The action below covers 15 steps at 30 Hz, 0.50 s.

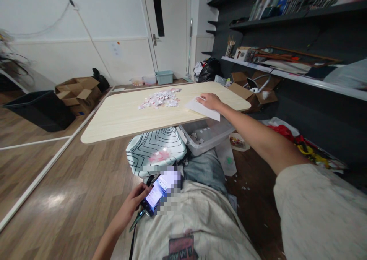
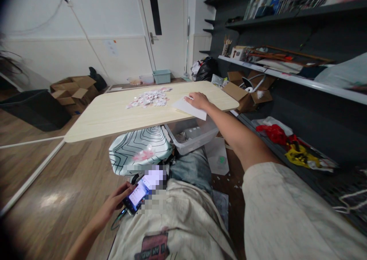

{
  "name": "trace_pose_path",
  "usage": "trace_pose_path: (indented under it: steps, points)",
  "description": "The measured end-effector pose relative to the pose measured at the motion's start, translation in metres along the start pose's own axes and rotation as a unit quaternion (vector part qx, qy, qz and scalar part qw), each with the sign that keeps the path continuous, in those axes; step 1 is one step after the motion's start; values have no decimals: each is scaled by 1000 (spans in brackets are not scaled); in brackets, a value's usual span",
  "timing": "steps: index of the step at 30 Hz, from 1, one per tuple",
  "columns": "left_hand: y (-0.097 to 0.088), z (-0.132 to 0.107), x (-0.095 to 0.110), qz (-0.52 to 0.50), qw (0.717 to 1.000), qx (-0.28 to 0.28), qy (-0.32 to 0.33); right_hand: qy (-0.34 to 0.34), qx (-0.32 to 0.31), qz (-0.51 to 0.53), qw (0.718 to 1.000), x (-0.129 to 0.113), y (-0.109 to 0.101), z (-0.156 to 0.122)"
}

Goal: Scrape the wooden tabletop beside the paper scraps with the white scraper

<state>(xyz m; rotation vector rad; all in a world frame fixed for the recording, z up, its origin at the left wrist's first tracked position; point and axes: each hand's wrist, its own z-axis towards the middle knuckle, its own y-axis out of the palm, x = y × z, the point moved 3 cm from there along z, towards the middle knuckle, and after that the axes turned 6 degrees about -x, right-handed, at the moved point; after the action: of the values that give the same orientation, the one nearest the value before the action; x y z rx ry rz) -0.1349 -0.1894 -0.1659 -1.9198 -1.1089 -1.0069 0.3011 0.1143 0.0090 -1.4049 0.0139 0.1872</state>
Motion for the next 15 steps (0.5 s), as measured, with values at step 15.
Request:
trace_pose_path:
  steps: [15]
  points:
    - [-2,5,-8,-48,998,-8,-41,2,-1,8,1000,-3,-3,-4]
